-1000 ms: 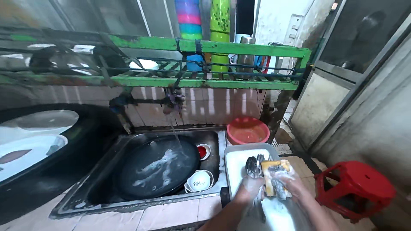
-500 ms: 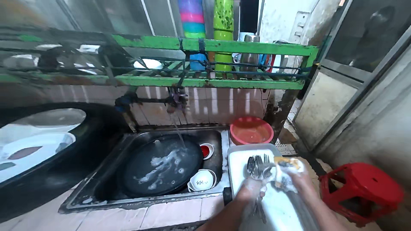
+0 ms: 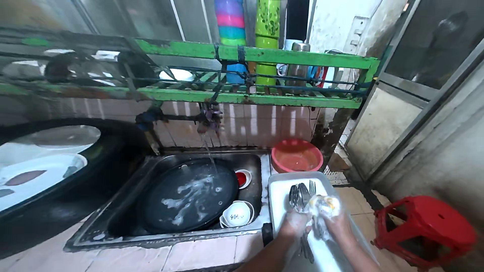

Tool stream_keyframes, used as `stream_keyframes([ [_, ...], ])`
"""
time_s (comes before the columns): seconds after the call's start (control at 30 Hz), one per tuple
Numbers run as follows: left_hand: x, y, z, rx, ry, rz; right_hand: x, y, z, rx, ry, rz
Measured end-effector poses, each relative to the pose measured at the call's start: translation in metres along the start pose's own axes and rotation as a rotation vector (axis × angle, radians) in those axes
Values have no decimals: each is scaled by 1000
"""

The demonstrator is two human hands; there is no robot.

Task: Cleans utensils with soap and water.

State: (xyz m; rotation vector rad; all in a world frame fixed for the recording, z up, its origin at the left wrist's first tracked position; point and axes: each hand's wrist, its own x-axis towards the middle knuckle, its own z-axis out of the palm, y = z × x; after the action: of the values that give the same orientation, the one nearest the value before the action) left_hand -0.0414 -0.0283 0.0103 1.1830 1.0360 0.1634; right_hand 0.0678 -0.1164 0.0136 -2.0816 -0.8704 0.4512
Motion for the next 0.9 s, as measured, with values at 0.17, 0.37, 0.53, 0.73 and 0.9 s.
stream_keyframes([
  [0.17, -6, -1, -2, 76, 24, 5, 6, -2, -3, -159, -132, -3],
  [0.37, 0, -3, -4, -104, -81, 16, 39, 11, -21, 259, 188, 77],
  [0.53, -8, -1, -4, -263, -271, -7, 27, 12, -22, 65, -143, 10],
  [0.73, -8, -4, -2, -207, -288, 9, 36, 18, -55, 607, 289, -46],
  [0.9, -80, 45, -16, -22, -176, 86, -4, -2, -5, 473, 92, 231],
])
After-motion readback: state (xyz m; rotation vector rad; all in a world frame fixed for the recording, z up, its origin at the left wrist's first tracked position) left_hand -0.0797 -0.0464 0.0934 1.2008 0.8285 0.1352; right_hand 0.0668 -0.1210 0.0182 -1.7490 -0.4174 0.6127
